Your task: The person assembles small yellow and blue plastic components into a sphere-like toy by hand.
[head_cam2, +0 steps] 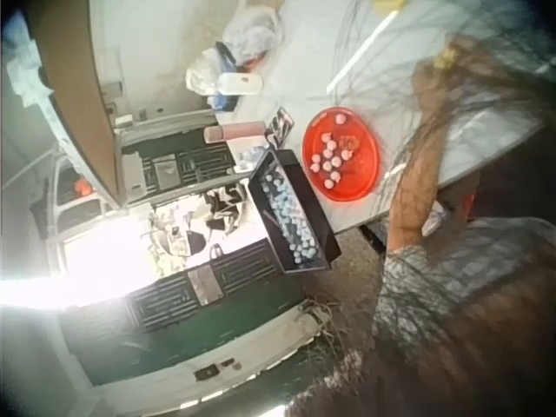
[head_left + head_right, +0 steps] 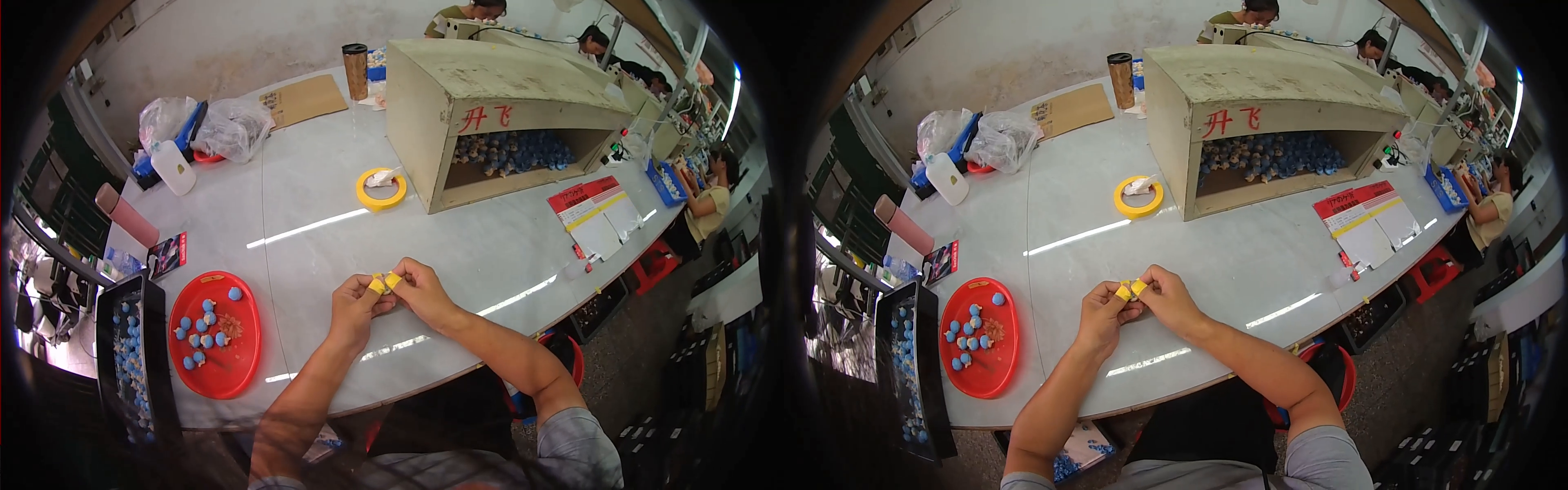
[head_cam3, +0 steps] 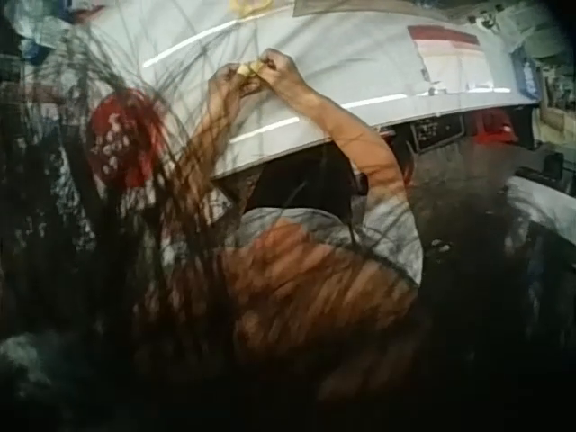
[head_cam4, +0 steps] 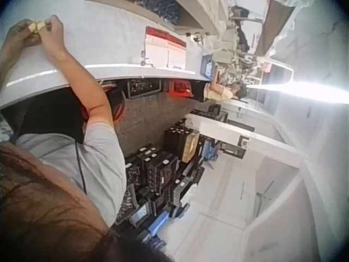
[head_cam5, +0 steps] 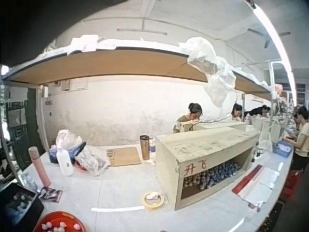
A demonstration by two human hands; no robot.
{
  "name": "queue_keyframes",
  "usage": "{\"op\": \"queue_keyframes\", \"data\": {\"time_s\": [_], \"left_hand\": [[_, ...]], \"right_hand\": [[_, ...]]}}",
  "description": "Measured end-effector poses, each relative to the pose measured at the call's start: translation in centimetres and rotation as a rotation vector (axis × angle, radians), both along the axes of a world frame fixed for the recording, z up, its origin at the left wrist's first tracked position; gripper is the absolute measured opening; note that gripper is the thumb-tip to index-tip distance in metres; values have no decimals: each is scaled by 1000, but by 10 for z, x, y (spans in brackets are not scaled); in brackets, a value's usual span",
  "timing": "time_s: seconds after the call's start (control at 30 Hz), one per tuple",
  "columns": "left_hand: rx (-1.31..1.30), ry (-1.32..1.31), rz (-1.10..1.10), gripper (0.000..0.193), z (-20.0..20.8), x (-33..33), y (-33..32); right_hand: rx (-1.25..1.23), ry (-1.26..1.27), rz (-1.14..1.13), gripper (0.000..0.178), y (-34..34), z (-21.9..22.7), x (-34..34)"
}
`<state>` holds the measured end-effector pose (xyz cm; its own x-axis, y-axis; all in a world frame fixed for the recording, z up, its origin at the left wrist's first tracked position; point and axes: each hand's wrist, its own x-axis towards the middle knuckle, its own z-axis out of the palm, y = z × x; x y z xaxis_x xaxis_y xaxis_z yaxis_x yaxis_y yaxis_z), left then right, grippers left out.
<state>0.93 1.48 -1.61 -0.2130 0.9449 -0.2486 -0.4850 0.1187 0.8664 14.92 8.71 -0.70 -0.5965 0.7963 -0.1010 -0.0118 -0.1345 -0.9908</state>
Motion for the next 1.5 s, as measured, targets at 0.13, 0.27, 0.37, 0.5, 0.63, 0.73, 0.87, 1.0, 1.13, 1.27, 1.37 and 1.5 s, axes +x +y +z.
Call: {"op": "queue_keyframes", "data": {"time_s": [0.13, 0.27, 0.37, 0.5, 0.63, 0.73, 0.87, 1.0, 1.13, 1.27, 1.37, 1.5], "left_hand": [[1, 0, 17, 9, -2, 2, 2], [0, -1, 19, 7, -3, 1, 3], [11, 3, 20, 10, -3, 1, 3], [20, -9, 12, 10, -3, 2, 5], [14, 12, 18, 10, -4, 0, 2], [-2, 26, 33, 9, -2, -2, -2], [8, 1, 17, 11, -5, 8, 6], [-12, -13, 33, 12, -2, 7, 5], [-2, -20, 20, 13, -5, 5, 5], [84, 80, 24, 17, -6, 8, 8], [310, 226, 107, 20, -10, 9, 7], [387, 349, 50, 20, -11, 5, 0]], "right_hand": [[-10, 47, -7, 7, -1, -4, 0], [-4, 39, -19, 6, -3, 0, 0], [-14, 62, -22, 6, -4, -2, 0], [-15, 96, -30, 5, -3, -8, 0], [-23, 90, -36, 5, -5, -6, -3], [-33, 83, -21, 5, -9, -1, -6], [-68, 69, -54, 13, -4, -7, 3], [-70, 74, -28, 15, -5, 0, 3], [-12, 31, -47, 11, -7, -3, -3], [37, 40, -91, 5, -6, -3, -2], [126, 127, -99, 9, -8, -5, -6], [244, 179, -49, 14, -7, -11, 3]]}}
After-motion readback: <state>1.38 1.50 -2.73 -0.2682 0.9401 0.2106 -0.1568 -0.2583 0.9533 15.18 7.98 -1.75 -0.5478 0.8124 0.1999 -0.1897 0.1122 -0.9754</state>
